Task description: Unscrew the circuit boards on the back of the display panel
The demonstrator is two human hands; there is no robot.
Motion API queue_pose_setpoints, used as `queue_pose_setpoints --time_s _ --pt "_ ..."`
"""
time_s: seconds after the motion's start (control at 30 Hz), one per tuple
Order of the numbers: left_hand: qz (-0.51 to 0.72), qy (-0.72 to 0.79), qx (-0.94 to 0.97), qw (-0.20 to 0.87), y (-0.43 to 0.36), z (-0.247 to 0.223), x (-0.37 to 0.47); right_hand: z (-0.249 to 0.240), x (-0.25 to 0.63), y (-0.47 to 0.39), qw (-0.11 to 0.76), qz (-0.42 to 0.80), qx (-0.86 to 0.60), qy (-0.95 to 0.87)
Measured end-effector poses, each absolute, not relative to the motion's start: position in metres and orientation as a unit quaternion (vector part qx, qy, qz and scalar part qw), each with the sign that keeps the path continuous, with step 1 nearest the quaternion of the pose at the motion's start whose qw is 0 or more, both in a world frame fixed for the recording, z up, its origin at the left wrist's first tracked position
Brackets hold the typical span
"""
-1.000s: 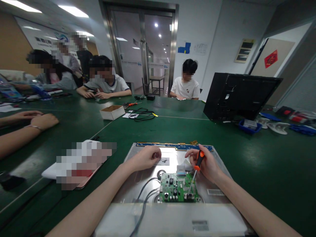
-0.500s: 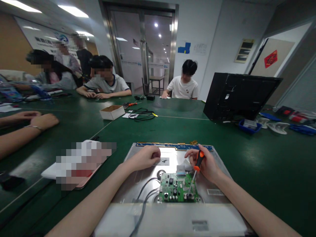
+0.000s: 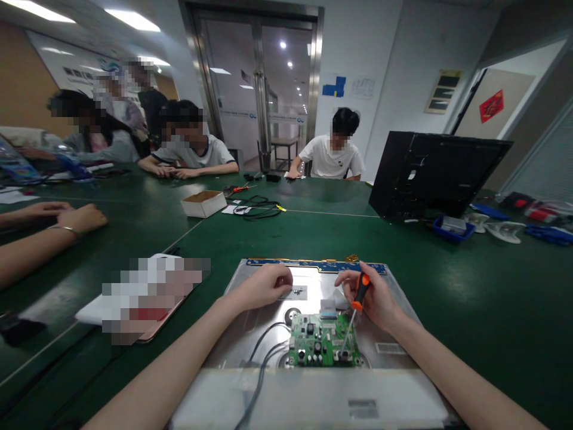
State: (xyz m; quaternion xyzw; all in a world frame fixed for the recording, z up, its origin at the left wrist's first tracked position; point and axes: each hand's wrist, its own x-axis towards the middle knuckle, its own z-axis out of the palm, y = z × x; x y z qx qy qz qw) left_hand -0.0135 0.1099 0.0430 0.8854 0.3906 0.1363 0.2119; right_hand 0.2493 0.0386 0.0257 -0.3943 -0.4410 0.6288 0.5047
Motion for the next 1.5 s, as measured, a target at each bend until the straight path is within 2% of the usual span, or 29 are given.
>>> queue_pose_setpoints --time_s 0.73,1.5 --pt "0.132 0.382 0.887 0.221 0.107 0.041 -0.013 0.027 0.247 0.038 0.504 0.638 -0.407 -0.417" --pt "0.197 0.336 0.897 0.210 0.104 0.023 -0.001 0.026 0.245 0.038 0.504 0.628 -0.418 -0.422"
